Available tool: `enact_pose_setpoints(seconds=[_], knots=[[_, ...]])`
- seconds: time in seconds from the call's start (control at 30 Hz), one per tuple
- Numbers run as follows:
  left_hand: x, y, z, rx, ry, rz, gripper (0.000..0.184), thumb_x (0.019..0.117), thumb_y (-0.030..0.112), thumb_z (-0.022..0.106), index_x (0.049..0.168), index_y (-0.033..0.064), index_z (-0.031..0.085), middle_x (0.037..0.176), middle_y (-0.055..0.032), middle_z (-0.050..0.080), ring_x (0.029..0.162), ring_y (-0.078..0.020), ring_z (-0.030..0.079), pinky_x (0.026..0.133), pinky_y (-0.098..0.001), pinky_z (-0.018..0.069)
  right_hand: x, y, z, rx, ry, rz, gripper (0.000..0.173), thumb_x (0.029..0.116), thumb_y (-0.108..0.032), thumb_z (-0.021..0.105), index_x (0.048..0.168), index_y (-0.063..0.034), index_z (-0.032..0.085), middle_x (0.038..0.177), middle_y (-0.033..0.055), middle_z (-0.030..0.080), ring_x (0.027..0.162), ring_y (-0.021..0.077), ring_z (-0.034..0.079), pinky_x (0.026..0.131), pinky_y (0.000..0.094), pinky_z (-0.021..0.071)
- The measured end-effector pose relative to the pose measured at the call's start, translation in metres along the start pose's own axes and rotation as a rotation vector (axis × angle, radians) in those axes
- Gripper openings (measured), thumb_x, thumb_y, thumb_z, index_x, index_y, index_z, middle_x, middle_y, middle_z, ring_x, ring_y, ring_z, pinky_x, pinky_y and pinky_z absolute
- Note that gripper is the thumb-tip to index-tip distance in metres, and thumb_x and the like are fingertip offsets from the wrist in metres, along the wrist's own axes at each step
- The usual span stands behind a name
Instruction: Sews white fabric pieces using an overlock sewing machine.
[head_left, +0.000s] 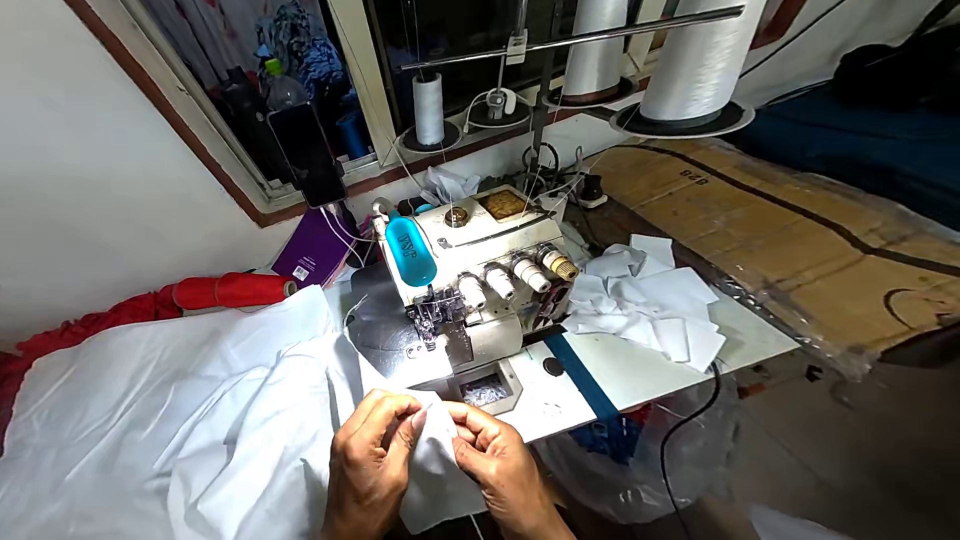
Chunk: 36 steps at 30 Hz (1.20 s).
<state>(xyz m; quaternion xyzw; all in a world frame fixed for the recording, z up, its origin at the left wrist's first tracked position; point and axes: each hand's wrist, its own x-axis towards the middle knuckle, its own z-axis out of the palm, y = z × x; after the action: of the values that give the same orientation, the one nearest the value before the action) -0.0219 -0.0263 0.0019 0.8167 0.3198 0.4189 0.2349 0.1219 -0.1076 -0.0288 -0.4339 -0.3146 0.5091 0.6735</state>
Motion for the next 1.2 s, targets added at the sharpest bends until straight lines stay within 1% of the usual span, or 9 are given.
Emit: enact_pose_setpoints(seconds=[0.37, 0.5, 0.53, 0.73, 0.87, 0.93, 1.0, 1.1, 1.2], knots=[[0.001, 0.006, -0.007, -0.010, 0.042, -0.094, 0.010, 0.0888, 0.021, 0.074, 0.089, 0.0113, 0.075, 0.085, 0.0058, 0.071, 0.066, 0.0026, 0.059, 0.058, -0.0122, 0.0499, -0.007, 0.001, 0.006, -0.007, -0.057, -0.043, 0.036, 0.0909, 0.009, 0.059, 0.126, 0.0060, 0.066, 0.108, 0.0079, 0.076, 0.088, 0.0087, 0.074, 0.083, 0.0258, 0.0623], [0.001, 0.002, -0.013, -0.052, -0.109, -0.122, 0.021, 0.0975, 0.022, 0.063, 0.108, 0.0085, 0.077, 0.096, 0.0028, 0.074, 0.082, -0.0016, 0.067, 0.073, -0.0178, 0.0577, -0.006, 0.004, 0.003, -0.115, -0.113, -0.158, 0.037, 0.0902, 0.010, 0.058, 0.126, 0.0071, 0.066, 0.115, 0.0087, 0.075, 0.096, 0.0074, 0.073, 0.088, 0.0254, 0.0609], [0.000, 0.001, -0.014, -0.052, -0.128, -0.125, 0.019, 0.0980, 0.022, 0.063, 0.104, 0.0105, 0.078, 0.094, 0.0040, 0.073, 0.084, -0.0013, 0.068, 0.075, -0.0178, 0.0577, -0.006, 0.006, 0.002, -0.148, -0.120, -0.181, 0.036, 0.0901, 0.009, 0.058, 0.125, 0.0067, 0.067, 0.115, 0.0089, 0.075, 0.098, 0.0079, 0.073, 0.090, 0.0257, 0.0609], [-0.001, 0.003, -0.019, -0.055, -0.024, -0.150, 0.016, 0.0968, 0.017, 0.062, 0.093, 0.0105, 0.075, 0.088, 0.0041, 0.070, 0.080, -0.0015, 0.066, 0.071, -0.0160, 0.0561, -0.013, 0.026, -0.010, -0.431, -0.108, -0.105, 0.018, 0.0876, 0.000, 0.063, 0.099, -0.0065, 0.076, 0.087, -0.0021, 0.075, 0.077, 0.0016, 0.070, 0.072, 0.0233, 0.0595], [-0.002, 0.000, -0.022, -0.044, -0.011, -0.212, 0.015, 0.0964, 0.018, 0.062, 0.094, 0.0112, 0.075, 0.089, 0.0040, 0.071, 0.079, -0.0029, 0.066, 0.069, -0.0170, 0.0564, -0.017, 0.027, -0.017, -0.196, -0.148, -0.035, 0.034, 0.0870, 0.006, 0.051, 0.114, -0.0001, 0.072, 0.098, 0.0030, 0.077, 0.086, 0.0060, 0.072, 0.079, 0.0261, 0.0609], [-0.003, -0.002, -0.020, -0.049, -0.010, -0.220, 0.015, 0.0963, 0.018, 0.062, 0.094, 0.0106, 0.075, 0.089, 0.0035, 0.071, 0.078, -0.0031, 0.067, 0.069, -0.0169, 0.0566, -0.012, 0.025, -0.018, -0.155, -0.164, -0.070, 0.031, 0.0948, -0.009, 0.054, 0.120, 0.0001, 0.069, 0.104, 0.0024, 0.074, 0.092, 0.0060, 0.070, 0.082, 0.0256, 0.0588], [-0.003, -0.001, -0.019, -0.049, -0.007, -0.215, 0.015, 0.0968, 0.018, 0.062, 0.094, 0.0109, 0.075, 0.090, 0.0029, 0.071, 0.080, -0.0036, 0.067, 0.069, -0.0166, 0.0569, -0.008, 0.019, -0.013, -0.240, -0.120, -0.059, 0.030, 0.0984, -0.029, 0.065, 0.114, -0.0056, 0.074, 0.096, -0.0011, 0.075, 0.086, 0.0046, 0.070, 0.078, 0.0245, 0.0595], [-0.002, -0.001, -0.018, 0.000, 0.028, -0.187, 0.012, 0.0937, 0.020, 0.065, 0.093, 0.0122, 0.074, 0.103, 0.0002, 0.069, 0.087, -0.0037, 0.066, 0.065, -0.0154, 0.0547, -0.005, 0.018, -0.007, -0.423, -0.021, -0.069, 0.020, 0.0956, -0.030, 0.071, 0.094, -0.0104, 0.078, 0.080, -0.0052, 0.073, 0.071, -0.0008, 0.067, 0.067, 0.0201, 0.0562], [-0.001, 0.001, -0.023, -0.067, -0.015, -0.156, 0.009, 0.0949, 0.015, 0.062, 0.092, 0.0103, 0.070, 0.120, -0.0048, 0.070, 0.105, -0.0110, 0.068, 0.082, -0.0230, 0.0582, -0.008, 0.016, -0.006, -0.482, 0.036, -0.146, 0.018, 0.0927, -0.028, 0.074, 0.089, -0.0104, 0.078, 0.072, -0.0071, 0.070, 0.060, -0.0049, 0.059, 0.057, 0.0155, 0.0493]])
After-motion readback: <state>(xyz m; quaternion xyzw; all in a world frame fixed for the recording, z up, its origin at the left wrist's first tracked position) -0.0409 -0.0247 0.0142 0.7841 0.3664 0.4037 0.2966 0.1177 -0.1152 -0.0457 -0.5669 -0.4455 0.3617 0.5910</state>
